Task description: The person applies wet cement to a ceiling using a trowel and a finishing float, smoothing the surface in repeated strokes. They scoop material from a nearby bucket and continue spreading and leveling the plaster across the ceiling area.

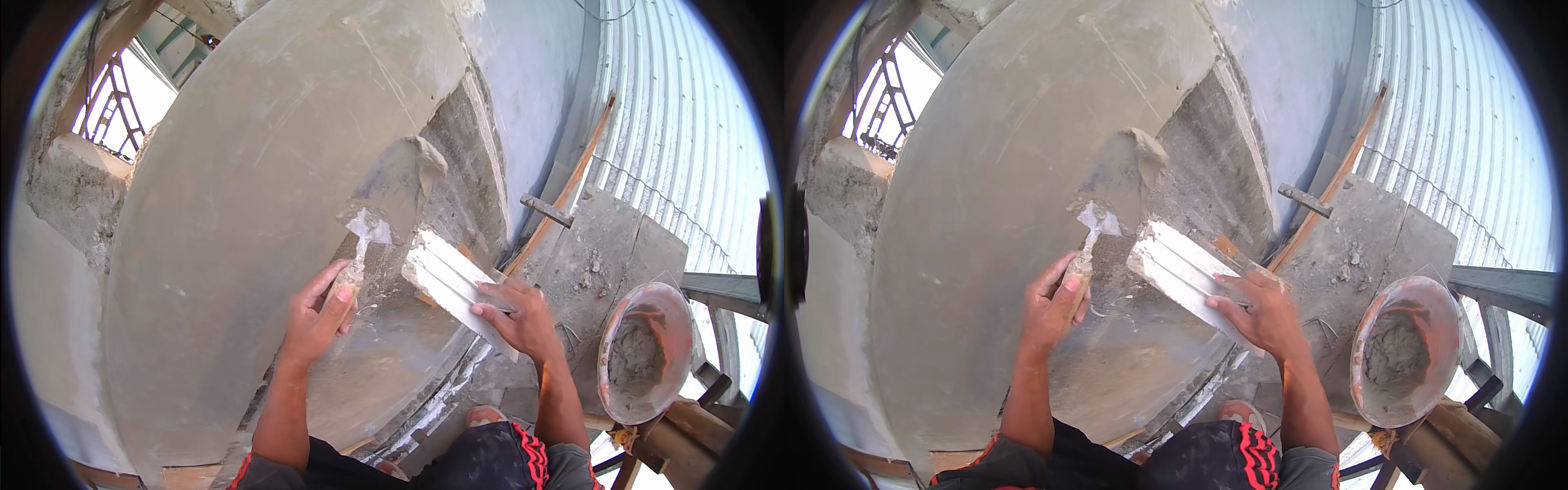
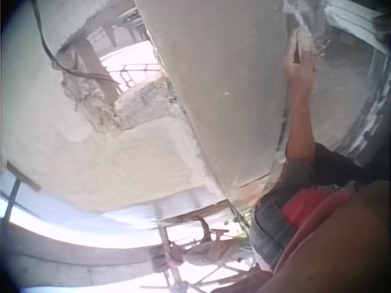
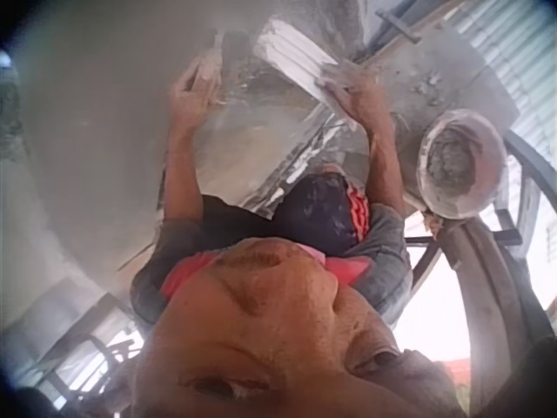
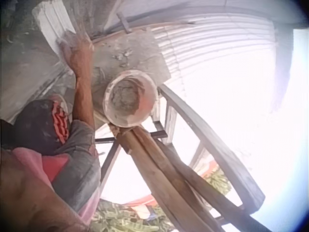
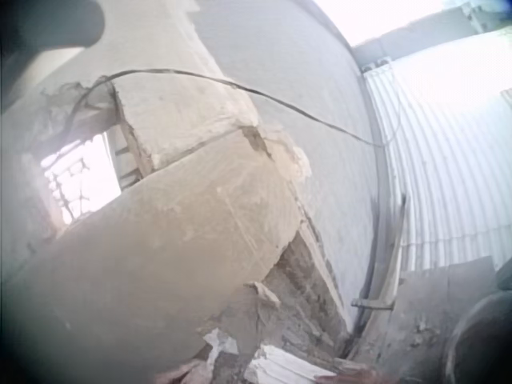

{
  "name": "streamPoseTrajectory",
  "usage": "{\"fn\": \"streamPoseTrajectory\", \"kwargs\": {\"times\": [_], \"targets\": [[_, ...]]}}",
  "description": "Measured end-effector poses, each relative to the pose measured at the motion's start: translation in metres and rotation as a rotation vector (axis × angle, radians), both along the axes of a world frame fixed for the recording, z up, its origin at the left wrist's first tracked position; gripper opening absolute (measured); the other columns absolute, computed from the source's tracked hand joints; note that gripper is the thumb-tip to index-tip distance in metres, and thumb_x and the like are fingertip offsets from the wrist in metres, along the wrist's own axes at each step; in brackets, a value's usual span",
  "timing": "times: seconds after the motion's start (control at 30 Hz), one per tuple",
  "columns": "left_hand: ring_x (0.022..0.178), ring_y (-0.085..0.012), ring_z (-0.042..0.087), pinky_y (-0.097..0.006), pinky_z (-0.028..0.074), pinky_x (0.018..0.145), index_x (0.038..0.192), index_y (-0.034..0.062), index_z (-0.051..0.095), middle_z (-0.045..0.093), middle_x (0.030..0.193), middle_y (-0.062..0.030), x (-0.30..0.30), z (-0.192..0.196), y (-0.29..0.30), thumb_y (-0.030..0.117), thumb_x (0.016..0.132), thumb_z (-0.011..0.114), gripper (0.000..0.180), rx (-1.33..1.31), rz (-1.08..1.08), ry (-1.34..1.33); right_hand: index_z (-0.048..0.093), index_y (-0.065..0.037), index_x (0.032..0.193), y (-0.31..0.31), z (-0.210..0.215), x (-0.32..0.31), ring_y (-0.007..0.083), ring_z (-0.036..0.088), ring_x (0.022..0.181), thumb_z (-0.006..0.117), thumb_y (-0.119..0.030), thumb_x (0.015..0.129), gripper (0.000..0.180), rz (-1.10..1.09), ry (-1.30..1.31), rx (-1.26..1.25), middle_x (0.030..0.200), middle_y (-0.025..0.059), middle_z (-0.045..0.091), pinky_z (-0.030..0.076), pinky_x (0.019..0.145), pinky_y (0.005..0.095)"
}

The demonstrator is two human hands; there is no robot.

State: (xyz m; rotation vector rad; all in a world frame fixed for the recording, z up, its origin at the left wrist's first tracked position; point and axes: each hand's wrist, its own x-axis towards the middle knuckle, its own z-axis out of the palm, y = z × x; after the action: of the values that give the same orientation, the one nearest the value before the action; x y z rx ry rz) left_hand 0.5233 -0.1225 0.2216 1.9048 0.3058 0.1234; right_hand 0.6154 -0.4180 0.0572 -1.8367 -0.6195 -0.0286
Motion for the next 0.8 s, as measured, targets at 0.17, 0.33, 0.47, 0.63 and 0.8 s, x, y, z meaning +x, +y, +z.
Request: {"fn": "streamPoseTrajectory", "kwargs": {"times": [0.17, 0.33, 0.47, 0.63, 0.8], "targets": [[0.059, -0.0077, 0.052, -0.023, 0.041, 0.052, 0.147, -0.0022, 0.055, 0.06, 0.085, -0.0034, 0.018, 0.046, 0.006, 0.032, 0.108, 0.066, 0.053, 0.124, 0.02, -0.153, 0.073, 0.002, 0.129, 0.043, -0.064, -0.009, 0.0089, 0.063, 0.076, 0.081, -0.028, 0.099, 0.044, 0.167, 0.651, 0.51, 0.096, 0.003, 0.071, 0.053, 0.068, 0.0272], [0.06, -0.0067, 0.05, -0.023, 0.041, 0.052, 0.144, -0.0005, 0.055, 0.057, 0.082, -0.0021, 0.045, 0.107, 0.04, 0.037, 0.109, 0.064, 0.052, 0.446, -0.03, -0.194, 0.071, 0.003, 0.13, 0.128, -0.081, 0.004, 0.0151, 0.069, 0.087, 0.08, -0.029, 0.1, 0.045, -0.05, 0.561, 0.563, 0.104, 0.0087, 0.074, 0.057, 0.076, 0.0307], [0.063, -0.0077, 0.051, -0.024, 0.043, 0.055, 0.145, -0.0002, 0.053, 0.057, 0.081, -0.0027, 0.06, 0.13, 0.054, 0.042, 0.109, 0.063, 0.056, 0.576, -0.051, -0.189, 0.071, 0.004, 0.128, 0.176, -0.072, 0.034, 0.0272, 0.075, 0.105, 0.081, -0.03, 0.099, 0.046, -0.24, 0.312, 0.588, 0.118, 0.0194, 0.077, 0.058, 0.091, 0.0396], [0.063, -0.0104, 0.052, -0.026, 0.045, 0.056, 0.143, -0.0012, 0.051, 0.056, 0.081, -0.005, 0.059, 0.129, 0.067, 0.05, 0.107, 0.062, 0.064, 0.729, -0.141, -0.143, 0.073, 0.003, 0.128, 0.216, -0.083, 0.069, 0.0346, 0.075, 0.106, 0.081, -0.028, 0.097, 0.044, -0.313, 0.123, 0.582, 0.12, 0.0236, 0.076, 0.057, 0.093, 0.0412], [0.063, -0.0113, 0.052, -0.026, 0.045, 0.055, 0.142, -0.0022, 0.051, 0.056, 0.081, -0.0068, 0.055, 0.128, 0.074, 0.054, 0.106, 0.063, 0.068, 0.704, -0.117, -0.135, 0.073, 0.003, 0.127, 0.231, -0.076, 0.082, 0.0335, 0.076, 0.1, 0.083, -0.026, 0.096, 0.043, -0.216, 0.147, 0.519, 0.117, 0.0226, 0.077, 0.058, 0.089, 0.0405]]}}
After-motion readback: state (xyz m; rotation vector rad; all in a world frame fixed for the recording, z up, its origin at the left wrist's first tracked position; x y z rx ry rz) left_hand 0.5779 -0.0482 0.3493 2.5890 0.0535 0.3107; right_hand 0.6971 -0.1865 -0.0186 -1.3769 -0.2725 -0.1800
